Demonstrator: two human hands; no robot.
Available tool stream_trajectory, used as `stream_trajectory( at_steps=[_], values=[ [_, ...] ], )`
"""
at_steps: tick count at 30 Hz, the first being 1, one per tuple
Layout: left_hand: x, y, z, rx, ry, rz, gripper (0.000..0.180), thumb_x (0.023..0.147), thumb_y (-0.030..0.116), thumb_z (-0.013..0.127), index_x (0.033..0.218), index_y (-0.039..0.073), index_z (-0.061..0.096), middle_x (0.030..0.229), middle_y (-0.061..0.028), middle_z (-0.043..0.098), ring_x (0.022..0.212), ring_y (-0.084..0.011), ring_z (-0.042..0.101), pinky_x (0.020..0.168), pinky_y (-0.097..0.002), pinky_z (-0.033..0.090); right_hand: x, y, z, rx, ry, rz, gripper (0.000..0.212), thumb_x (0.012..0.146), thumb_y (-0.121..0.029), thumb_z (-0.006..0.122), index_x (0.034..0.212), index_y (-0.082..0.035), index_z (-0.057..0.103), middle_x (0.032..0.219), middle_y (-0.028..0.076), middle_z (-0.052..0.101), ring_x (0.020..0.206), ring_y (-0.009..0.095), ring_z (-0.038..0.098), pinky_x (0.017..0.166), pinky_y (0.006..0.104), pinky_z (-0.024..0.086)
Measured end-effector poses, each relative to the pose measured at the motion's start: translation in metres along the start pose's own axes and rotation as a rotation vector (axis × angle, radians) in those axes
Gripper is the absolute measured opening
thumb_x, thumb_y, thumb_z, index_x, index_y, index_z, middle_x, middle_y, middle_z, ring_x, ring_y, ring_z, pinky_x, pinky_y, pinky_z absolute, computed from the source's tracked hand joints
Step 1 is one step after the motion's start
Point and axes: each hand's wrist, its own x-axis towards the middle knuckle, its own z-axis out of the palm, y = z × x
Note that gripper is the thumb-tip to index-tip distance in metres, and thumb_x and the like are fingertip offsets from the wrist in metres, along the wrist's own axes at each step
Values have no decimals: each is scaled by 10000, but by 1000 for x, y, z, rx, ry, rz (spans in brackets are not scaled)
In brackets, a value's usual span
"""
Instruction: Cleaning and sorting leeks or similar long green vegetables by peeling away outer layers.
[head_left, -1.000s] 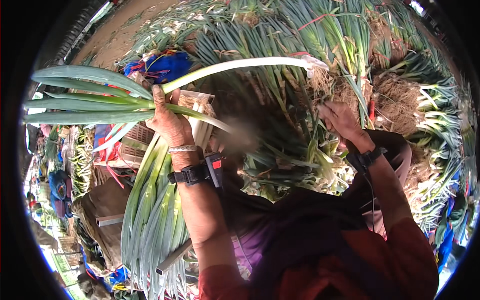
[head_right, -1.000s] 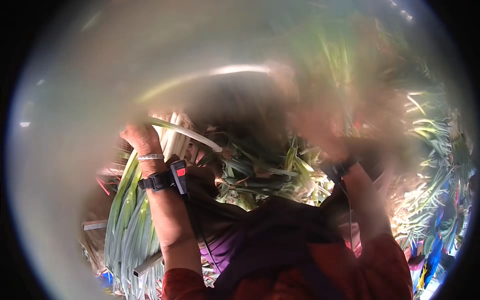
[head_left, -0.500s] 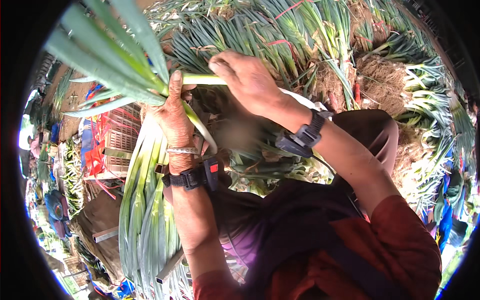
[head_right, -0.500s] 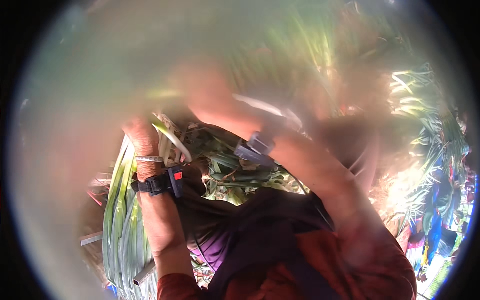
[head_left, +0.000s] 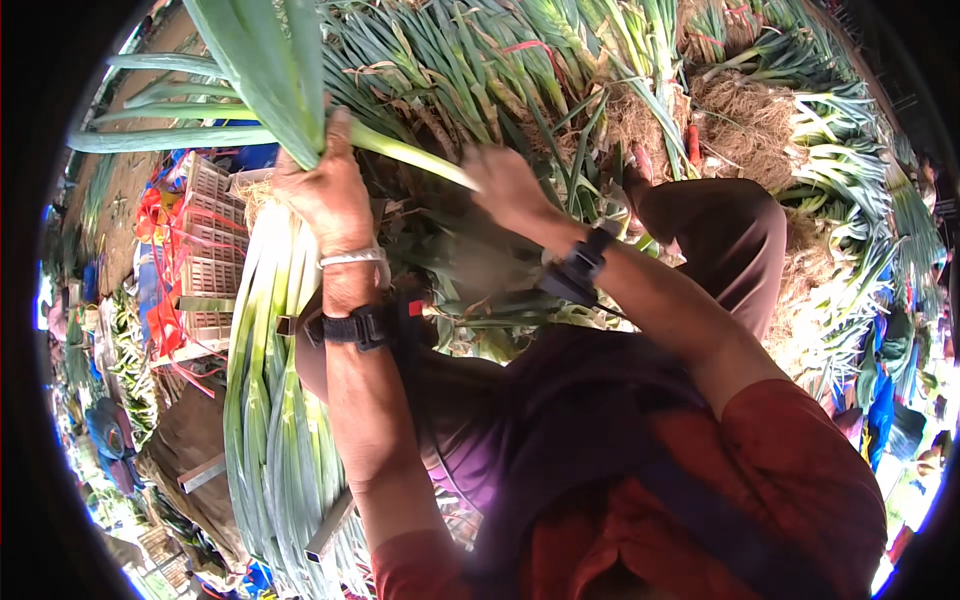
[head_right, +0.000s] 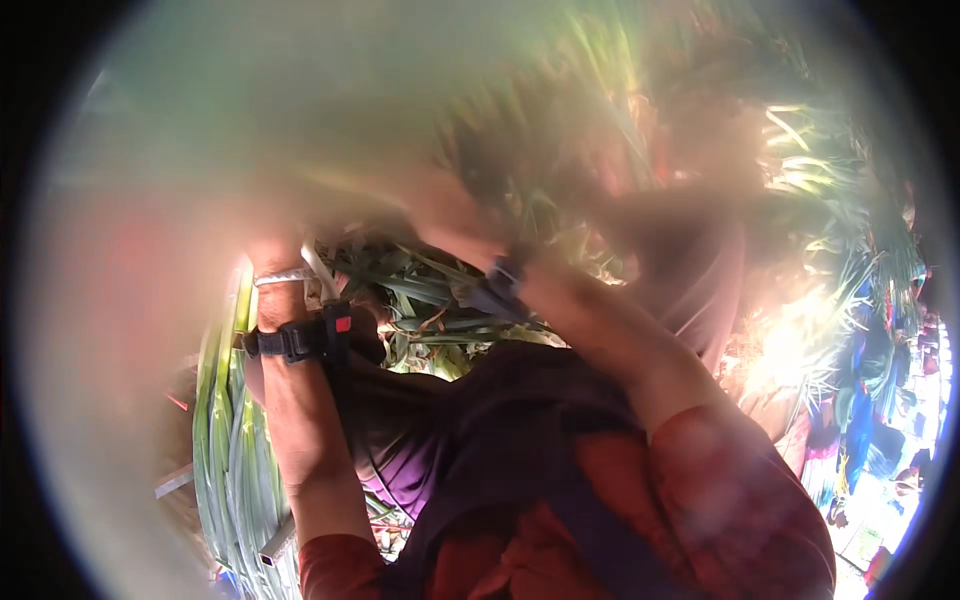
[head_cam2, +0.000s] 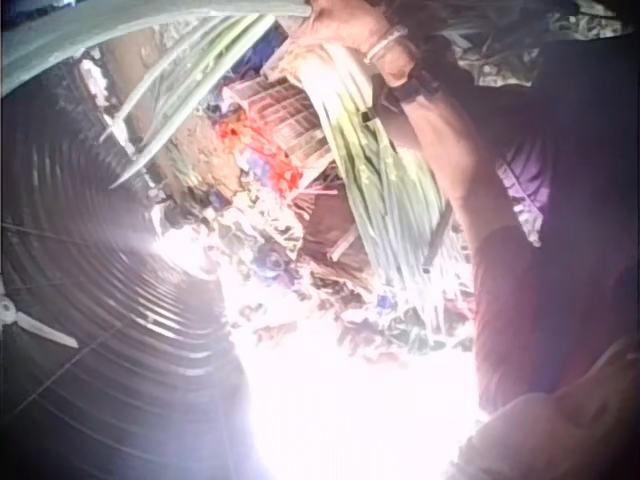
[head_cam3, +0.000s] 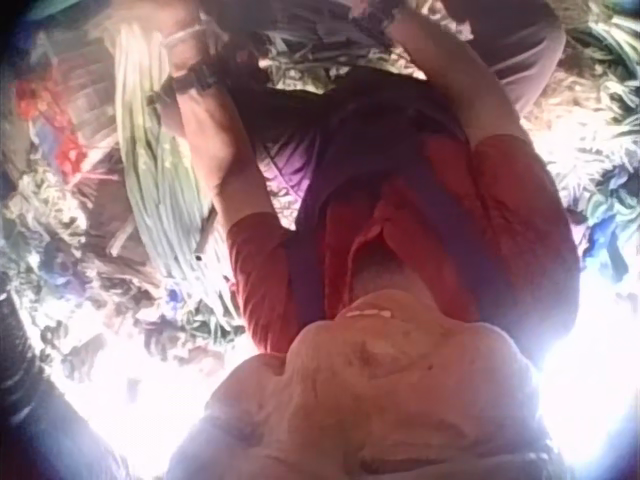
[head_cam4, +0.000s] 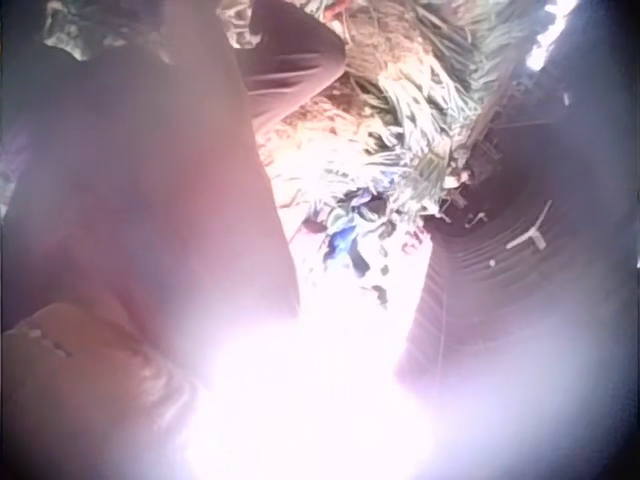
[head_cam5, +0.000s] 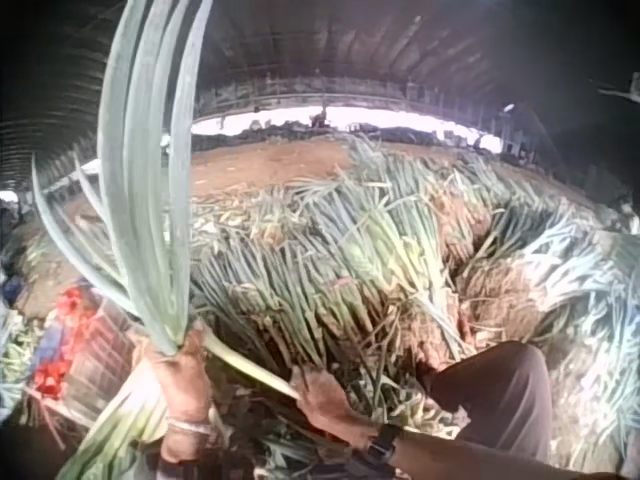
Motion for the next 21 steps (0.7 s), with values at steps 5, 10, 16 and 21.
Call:
stream_trajectory(
  at_steps=[5, 10, 16, 21],
  values=[
    [15, 10, -21, -71, 136, -22, 217, 812, -29, 675, 1028, -17, 664, 921, -77, 680, 713, -100, 603, 613, -219, 510, -117, 49, -34, 64, -263, 389, 173, 874, -167, 501, 825, -3, 529, 782, 226, 565, 777, 409, 552, 681, 459, 440],
    [21, 16, -2, 5, 119, -67, 238, 815, -4, 683, 1049, -31, 654, 900, -77, 681, 598, -76, 571, 472, -192, 442, -143, 157, -56, -310, -144, 215, 152, 865, -151, 519, 834, -9, 563, 779, 213, 586, 726, 404, 574, 623, 463, 436],
    [22, 2, -19, 124, 156, -31, 259, 807, 30, 710, 1054, -30, 655, 890, -84, 688, 704, -116, 635, 559, -213, 493, -68, 94, -111, -246, -35, 175, 152, 892, -189, 578, 926, -49, 626, 818, 119, 621, 707, 281, 597, 910, 386, 347],
    [22, -1, -14, 97, 191, -71, 288, 804, 25, 707, 1078, -42, 647, 978, -87, 687, 699, -105, 625, 562, -205, 477, -56, 46, -90, -81, -124, 47, 305, 880, -253, 632, 1122, -83, 557, 884, 82, 637, 705, 239, 668, 574, 325, 491]
  ],
)
